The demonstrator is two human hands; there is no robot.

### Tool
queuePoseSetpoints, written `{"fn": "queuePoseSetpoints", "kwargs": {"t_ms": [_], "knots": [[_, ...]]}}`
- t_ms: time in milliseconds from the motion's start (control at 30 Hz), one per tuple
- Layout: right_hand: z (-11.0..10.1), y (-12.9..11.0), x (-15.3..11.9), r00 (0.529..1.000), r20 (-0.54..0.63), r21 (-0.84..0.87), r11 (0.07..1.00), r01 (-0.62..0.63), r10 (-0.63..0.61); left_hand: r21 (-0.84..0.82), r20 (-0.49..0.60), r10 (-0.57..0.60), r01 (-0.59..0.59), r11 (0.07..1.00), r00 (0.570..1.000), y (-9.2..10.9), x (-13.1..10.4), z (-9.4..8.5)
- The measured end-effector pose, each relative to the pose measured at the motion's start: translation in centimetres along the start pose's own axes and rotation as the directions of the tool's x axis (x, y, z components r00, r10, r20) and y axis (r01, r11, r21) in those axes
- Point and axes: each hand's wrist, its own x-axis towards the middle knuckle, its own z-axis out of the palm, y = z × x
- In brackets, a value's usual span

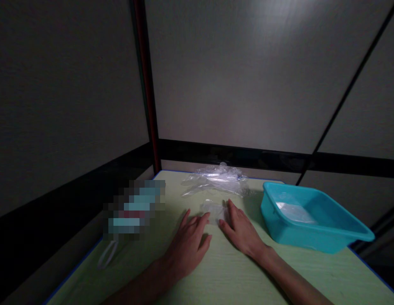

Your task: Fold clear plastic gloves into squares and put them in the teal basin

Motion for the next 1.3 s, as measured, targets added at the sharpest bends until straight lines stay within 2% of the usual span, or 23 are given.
{"fn": "queuePoseSetpoints", "kwargs": {"t_ms": [133, 400, 567, 633, 733, 867, 1000, 1167, 1300], "knots": [[-0.8, 0.6, 0.0, 1.0, -0.023, 0.116, 0.993, 0.016, -0.013, 0.032, 0.009, -0.017, 0.017, 0.999, 1.0, -0.4, 0.1, 0.0], [-2.3, 1.5, -0.5, 0.998, -0.013, 0.233, 0.97, 0.066, -0.065, 0.158, 0.015, -0.05, 0.047, 0.986, 0.999, -1.4, 0.6, -0.5], [-3.0, 0.8, -1.7, 0.982, 0.057, 0.31, 0.938, 0.152, -0.178, 0.192, -0.027, -0.123, 0.126, 0.973, 0.992, -2.7, 0.7, -0.1], [-3.5, 0.8, -1.9, 0.972, 0.032, 0.251, 0.943, 0.219, -0.234, 0.174, -0.022, -0.111, 0.113, 0.978, 0.994, -2.7, 0.7, -0.1], [-4.3, 1.4, -1.8, 0.926, 0.018, 0.087, 0.924, 0.373, -0.376, 0.093, 0.079, 0.03, -0.037, 0.995, 0.996, -1.9, 0.5, -0.8], [-4.4, 2.3, -1.3, 0.848, 0.121, -0.128, 0.839, 0.529, -0.516, -0.027, 0.286, 0.22, -0.222, 0.975, 0.933, -0.4, 0.2, -1.9], [-3.9, 2.5, -1.2, 0.823, 0.151, -0.231, 0.79, 0.569, -0.548, -0.091, 0.375, 0.25, -0.233, 0.968, 0.893, 0.2, 0.0, -2.1], [-3.6, 2.7, -0.9, 0.803, 0.147, -0.329, 0.737, 0.59, -0.577, -0.109, 0.4, 0.254, -0.229, 0.967, 0.881, -0.1, 0.1, -1.9], [-3.5, 2.5, -0.8, 0.752, 0.174, -0.404, 0.65, 0.644, -0.636, -0.099, 0.409, 0.258, -0.238, 0.966, 0.875, -0.2, 0.2, -1.8]]}}
